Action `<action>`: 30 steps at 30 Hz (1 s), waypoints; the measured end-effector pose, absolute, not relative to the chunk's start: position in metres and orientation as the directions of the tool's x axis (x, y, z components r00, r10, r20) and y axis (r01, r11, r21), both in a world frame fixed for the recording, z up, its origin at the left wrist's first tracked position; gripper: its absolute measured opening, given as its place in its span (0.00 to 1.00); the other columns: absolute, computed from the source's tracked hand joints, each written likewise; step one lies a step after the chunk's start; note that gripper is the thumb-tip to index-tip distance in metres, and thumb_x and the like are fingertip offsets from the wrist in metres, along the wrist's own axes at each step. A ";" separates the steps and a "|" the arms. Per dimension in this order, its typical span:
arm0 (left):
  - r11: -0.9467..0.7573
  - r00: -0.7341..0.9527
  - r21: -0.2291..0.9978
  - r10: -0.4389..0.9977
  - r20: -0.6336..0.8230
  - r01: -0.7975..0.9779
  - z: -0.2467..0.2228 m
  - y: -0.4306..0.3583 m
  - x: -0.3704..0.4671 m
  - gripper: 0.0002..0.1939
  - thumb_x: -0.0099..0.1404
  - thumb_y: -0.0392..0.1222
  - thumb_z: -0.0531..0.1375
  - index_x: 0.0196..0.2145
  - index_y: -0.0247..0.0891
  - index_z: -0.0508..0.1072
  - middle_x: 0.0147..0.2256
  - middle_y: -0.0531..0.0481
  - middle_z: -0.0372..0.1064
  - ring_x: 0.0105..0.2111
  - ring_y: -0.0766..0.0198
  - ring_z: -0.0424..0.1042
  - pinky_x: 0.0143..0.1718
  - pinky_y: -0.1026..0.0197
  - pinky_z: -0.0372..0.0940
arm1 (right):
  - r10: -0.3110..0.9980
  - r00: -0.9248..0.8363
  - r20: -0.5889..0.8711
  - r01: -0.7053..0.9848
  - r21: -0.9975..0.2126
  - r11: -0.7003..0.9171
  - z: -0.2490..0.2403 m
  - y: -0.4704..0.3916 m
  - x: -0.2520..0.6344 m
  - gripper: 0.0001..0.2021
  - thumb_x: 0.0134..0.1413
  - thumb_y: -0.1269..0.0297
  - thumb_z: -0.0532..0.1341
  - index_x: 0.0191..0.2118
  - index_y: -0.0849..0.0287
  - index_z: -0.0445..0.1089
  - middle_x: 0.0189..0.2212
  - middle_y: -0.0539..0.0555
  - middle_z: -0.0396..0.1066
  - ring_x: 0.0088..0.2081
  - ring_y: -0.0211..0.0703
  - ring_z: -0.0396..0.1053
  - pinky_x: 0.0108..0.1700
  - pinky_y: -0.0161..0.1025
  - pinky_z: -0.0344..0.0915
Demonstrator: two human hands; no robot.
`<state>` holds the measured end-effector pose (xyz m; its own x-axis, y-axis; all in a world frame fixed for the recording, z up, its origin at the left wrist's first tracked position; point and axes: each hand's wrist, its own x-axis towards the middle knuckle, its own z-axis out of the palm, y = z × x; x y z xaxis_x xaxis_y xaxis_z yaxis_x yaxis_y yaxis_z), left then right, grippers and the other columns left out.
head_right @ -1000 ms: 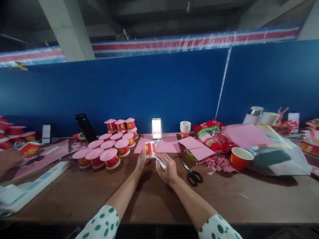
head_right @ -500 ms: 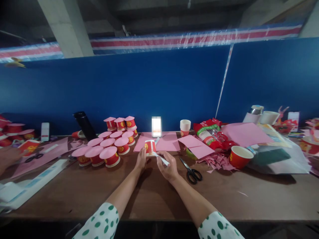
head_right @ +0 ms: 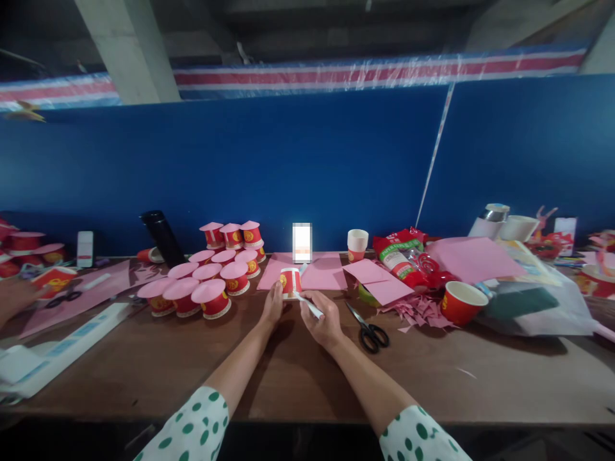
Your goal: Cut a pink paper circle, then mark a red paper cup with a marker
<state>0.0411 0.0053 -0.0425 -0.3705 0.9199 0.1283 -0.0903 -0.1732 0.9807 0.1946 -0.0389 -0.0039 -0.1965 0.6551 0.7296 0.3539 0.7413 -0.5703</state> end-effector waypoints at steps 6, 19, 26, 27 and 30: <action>-0.185 -0.327 0.982 0.932 0.159 -0.048 -0.046 0.008 0.040 0.23 0.59 0.59 0.48 0.40 0.38 0.67 0.30 0.48 0.69 0.29 0.62 0.68 0.29 0.62 0.62 | 0.632 -0.222 0.743 0.331 -0.552 0.765 -0.003 -0.039 0.194 0.09 0.55 0.68 0.53 0.41 0.57 0.67 0.35 0.56 0.71 0.36 0.43 0.69 0.40 0.38 0.66; -0.208 -0.358 0.977 0.910 0.209 0.042 -0.040 0.004 0.041 0.23 0.59 0.58 0.48 0.37 0.36 0.68 0.30 0.48 0.69 0.30 0.61 0.69 0.32 0.60 0.63 | 0.621 -0.218 0.752 0.353 -0.533 0.769 -0.003 -0.038 0.194 0.09 0.55 0.68 0.53 0.40 0.58 0.68 0.35 0.56 0.71 0.36 0.43 0.69 0.40 0.37 0.66; -0.193 -0.363 0.980 0.911 0.197 0.046 -0.039 0.002 0.043 0.23 0.59 0.58 0.48 0.38 0.37 0.68 0.27 0.49 0.68 0.28 0.62 0.69 0.29 0.61 0.63 | 0.623 -0.207 0.754 0.361 -0.533 0.765 -0.003 -0.039 0.193 0.09 0.54 0.67 0.54 0.40 0.57 0.69 0.35 0.56 0.72 0.36 0.43 0.70 0.40 0.37 0.66; -0.189 -0.361 0.981 0.913 0.190 0.037 -0.039 0.002 0.043 0.23 0.59 0.58 0.48 0.38 0.36 0.68 0.27 0.49 0.68 0.28 0.62 0.69 0.29 0.61 0.63 | 0.624 -0.206 0.754 0.363 -0.534 0.764 -0.003 -0.039 0.193 0.09 0.54 0.67 0.54 0.40 0.58 0.69 0.35 0.56 0.72 0.36 0.43 0.70 0.40 0.37 0.66; -0.183 -0.359 0.983 0.916 0.179 0.023 -0.038 0.002 0.044 0.23 0.59 0.58 0.49 0.38 0.36 0.67 0.27 0.49 0.68 0.27 0.62 0.69 0.29 0.61 0.63 | 0.618 -0.231 0.751 0.348 -0.529 0.774 -0.003 -0.038 0.193 0.10 0.54 0.67 0.54 0.41 0.58 0.69 0.35 0.56 0.72 0.36 0.43 0.70 0.40 0.36 0.66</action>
